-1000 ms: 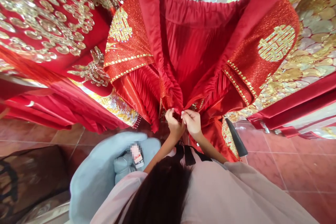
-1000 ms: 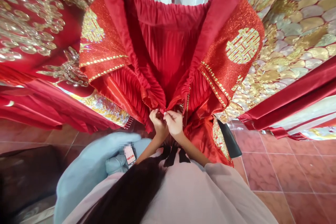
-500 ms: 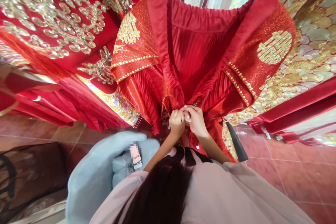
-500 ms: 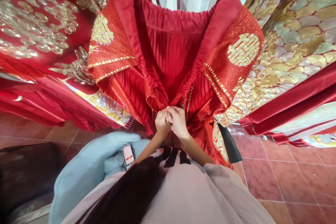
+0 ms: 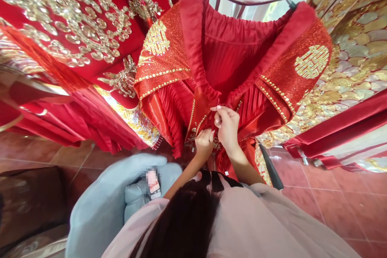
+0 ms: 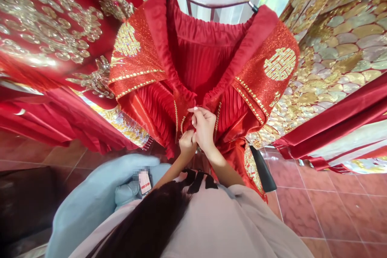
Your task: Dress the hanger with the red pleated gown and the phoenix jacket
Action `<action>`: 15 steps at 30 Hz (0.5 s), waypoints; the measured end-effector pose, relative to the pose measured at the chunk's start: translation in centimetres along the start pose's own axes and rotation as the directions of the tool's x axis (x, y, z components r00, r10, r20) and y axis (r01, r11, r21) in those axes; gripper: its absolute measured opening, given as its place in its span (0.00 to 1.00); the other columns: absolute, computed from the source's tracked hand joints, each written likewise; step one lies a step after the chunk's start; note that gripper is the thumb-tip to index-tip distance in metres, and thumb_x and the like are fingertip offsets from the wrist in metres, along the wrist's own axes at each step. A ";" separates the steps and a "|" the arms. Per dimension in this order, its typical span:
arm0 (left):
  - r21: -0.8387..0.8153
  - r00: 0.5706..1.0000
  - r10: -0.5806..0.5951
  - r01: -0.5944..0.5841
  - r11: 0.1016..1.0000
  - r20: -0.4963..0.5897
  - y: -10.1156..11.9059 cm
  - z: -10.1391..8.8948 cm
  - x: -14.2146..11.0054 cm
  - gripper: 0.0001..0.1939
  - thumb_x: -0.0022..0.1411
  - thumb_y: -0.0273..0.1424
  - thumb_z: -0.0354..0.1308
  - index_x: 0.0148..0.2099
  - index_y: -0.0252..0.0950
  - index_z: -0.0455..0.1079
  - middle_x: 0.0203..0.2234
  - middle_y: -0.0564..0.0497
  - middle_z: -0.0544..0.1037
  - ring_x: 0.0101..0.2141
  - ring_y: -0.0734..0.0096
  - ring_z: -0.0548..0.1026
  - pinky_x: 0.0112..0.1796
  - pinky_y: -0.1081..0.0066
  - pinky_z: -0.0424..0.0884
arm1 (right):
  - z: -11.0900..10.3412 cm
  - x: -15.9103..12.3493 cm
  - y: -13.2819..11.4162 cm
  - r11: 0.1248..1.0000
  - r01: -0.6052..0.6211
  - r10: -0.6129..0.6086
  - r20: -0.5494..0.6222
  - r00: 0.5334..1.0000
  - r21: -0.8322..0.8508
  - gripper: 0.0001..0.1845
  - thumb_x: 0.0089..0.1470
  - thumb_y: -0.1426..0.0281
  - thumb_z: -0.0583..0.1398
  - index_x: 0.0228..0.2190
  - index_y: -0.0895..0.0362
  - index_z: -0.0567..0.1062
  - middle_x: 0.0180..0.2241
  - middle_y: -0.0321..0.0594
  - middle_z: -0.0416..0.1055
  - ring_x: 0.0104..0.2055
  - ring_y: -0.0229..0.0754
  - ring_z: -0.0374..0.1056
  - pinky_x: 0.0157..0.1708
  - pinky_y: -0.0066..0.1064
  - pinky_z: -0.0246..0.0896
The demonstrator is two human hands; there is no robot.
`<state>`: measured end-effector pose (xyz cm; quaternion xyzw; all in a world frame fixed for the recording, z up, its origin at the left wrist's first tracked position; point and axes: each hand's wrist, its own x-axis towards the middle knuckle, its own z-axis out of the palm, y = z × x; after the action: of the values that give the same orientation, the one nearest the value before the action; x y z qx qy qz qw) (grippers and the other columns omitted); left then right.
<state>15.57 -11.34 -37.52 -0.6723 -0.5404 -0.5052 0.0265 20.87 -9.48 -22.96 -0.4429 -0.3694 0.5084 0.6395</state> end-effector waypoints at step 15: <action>-0.070 0.998 -0.024 0.028 0.997 0.054 -1.4 0.6 1.0 0.22 0.71 0.32 0.39 0.27 0.34 0.66 0.20 0.50 0.68 0.22 0.72 0.67 0.26 0.72 0.60 | 2.3 1.9 -1.9 0.988 -0.036 0.040 -0.029 0.999 0.148 0.09 0.46 0.72 0.56 0.17 0.61 0.68 0.09 0.25 0.47 0.12 0.25 0.40 0.13 0.23 0.32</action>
<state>14.86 -9.67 -37.79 -0.6789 -0.5316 -0.5061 -0.0183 19.73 -7.36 -20.38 -0.4094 -0.3123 0.5393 0.6663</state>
